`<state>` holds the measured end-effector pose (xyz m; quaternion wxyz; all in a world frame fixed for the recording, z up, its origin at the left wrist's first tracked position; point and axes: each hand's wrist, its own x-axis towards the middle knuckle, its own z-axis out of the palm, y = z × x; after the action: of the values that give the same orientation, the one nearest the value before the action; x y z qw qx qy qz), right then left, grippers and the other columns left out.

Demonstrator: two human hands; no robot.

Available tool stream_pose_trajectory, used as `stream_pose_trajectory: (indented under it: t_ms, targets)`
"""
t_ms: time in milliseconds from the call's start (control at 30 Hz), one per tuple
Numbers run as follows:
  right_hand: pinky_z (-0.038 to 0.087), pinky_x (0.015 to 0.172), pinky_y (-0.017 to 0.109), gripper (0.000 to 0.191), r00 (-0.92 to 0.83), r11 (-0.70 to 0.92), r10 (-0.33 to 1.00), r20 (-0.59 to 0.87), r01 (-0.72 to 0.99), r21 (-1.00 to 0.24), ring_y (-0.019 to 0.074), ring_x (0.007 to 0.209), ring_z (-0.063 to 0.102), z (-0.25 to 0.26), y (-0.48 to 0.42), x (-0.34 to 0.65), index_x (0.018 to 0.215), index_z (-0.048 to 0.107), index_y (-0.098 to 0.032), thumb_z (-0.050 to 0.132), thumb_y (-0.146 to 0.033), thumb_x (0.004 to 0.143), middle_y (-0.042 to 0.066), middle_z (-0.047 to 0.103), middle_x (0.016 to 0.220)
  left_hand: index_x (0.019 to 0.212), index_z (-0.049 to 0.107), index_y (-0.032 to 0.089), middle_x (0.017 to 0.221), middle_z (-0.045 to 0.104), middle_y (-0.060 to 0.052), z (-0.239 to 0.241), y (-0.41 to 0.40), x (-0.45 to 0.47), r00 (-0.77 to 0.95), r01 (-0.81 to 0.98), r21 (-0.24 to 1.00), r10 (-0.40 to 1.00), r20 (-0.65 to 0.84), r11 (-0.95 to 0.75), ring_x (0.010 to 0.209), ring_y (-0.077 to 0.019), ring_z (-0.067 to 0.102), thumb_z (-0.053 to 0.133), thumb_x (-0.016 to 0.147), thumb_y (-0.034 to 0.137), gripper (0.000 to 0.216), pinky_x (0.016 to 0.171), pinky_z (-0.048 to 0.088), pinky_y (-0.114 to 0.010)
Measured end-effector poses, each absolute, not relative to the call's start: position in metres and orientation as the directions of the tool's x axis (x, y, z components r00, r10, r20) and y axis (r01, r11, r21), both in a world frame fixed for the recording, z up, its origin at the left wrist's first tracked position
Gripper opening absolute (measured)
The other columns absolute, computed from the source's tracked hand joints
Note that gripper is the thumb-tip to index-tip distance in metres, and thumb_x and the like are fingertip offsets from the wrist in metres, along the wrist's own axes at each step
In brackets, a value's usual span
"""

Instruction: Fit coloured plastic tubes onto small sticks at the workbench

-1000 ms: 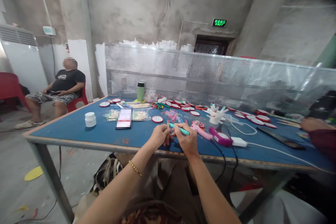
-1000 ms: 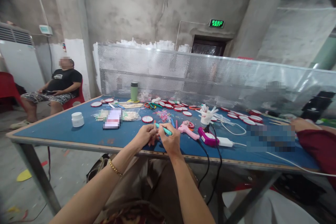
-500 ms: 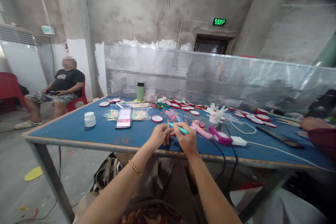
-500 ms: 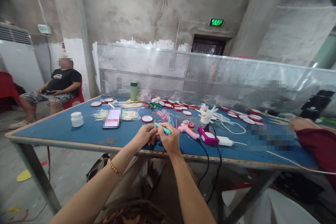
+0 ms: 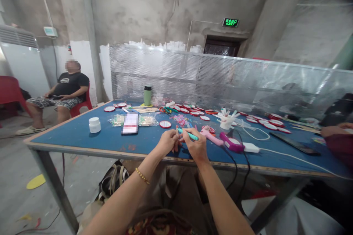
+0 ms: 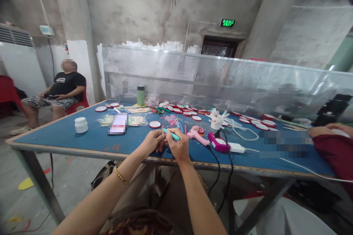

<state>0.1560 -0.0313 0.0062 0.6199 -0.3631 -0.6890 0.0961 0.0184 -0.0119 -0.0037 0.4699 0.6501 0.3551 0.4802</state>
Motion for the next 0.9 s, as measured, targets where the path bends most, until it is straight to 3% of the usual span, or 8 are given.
stream_pose_trajectory:
  t_ms: [900]
  targets:
    - [0.056, 0.054, 0.027, 0.016, 0.04, 0.741, 0.59, 0.806, 0.371, -0.56, 0.0175, 0.055, 0.071, 0.0061, -0.0305, 0.1554, 0.085, 0.067, -0.021, 0.06, -0.034, 0.092, 0.001, 0.072, 0.073, 0.076, 0.053, 0.015, 0.059, 0.063, 0.0, -0.0107, -0.0051, 0.0194, 0.29, -0.012, 0.95, 0.908, 0.302, -0.312, 0.036, -0.0079, 0.05, 0.05, 0.09, 0.027, 0.019, 0.034, 0.034, -0.017]
